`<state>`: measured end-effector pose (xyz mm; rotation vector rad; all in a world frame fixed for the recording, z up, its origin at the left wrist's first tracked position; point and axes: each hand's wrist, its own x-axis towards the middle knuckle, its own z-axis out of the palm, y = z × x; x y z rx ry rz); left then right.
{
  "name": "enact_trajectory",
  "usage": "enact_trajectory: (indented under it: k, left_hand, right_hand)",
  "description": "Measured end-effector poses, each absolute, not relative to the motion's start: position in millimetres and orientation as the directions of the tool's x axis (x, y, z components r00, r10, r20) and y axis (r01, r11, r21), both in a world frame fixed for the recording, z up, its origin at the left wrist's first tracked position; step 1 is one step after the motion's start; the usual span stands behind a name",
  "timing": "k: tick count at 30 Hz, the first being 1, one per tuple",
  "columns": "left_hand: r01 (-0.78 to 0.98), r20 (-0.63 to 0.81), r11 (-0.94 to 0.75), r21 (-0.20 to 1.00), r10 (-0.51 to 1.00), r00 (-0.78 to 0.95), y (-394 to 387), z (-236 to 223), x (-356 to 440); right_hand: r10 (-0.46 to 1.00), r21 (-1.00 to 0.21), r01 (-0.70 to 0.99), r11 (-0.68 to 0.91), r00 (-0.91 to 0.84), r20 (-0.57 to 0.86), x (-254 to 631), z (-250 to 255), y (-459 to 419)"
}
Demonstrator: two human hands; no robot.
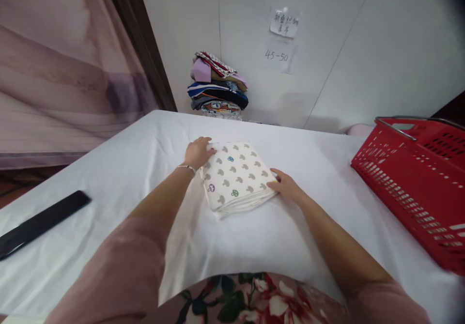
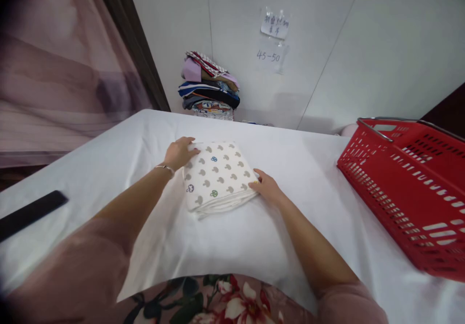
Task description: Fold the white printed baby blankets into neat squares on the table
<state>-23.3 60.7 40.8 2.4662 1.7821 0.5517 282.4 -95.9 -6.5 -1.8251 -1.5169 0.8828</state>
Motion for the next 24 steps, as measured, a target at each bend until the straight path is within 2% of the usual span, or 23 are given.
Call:
enact_trajectory:
  k: [3,5,8,12,18,24]
  left_hand:
    - [0.926,0.126,-0.262,0.272,0.964,0.236,74.2,28.5,-6.6]
    - [0.927,0.102,-0.251,0.278,0.968,0.231,68.2,20.1,-2.2]
    - [0.917,0.138,-0.292,0.271,0.955,0.263,44.3,14.3,-6.6]
    - [0.866,0.123,-0.429,0.255,0.903,0.411,-8.3,15.1,-14.1]
    - [0.695,0.223,-0.675,0.248,0.738,0.637,-87.7,9.3,-10.3]
    - [0.679,0.309,-0.709,0.190,0.700,0.644,-100.7,4.2,-23.4]
  right_hand:
    - [0.982,-0.741,0.649,-0.173,0.171,-0.079,274.0,-8.9,-116.0]
    - [0.977,-0.705,0.684,-0.188,0.201,-0.066,269.8,-8.7,-120.8]
    - [0.982,-0.659,0.731,-0.178,0.179,-0.067,265.3,-4.9,-119.2]
    - [0.988,-0.598,0.788,-0.147,0.146,-0.052,259.6,2.7,-116.0]
    - [0.987,-0.543,0.824,-0.161,0.135,-0.088,252.0,7.2,-126.6]
    - [0.996,-0.525,0.847,-0.084,0.061,-0.061,246.5,1.8,-142.2]
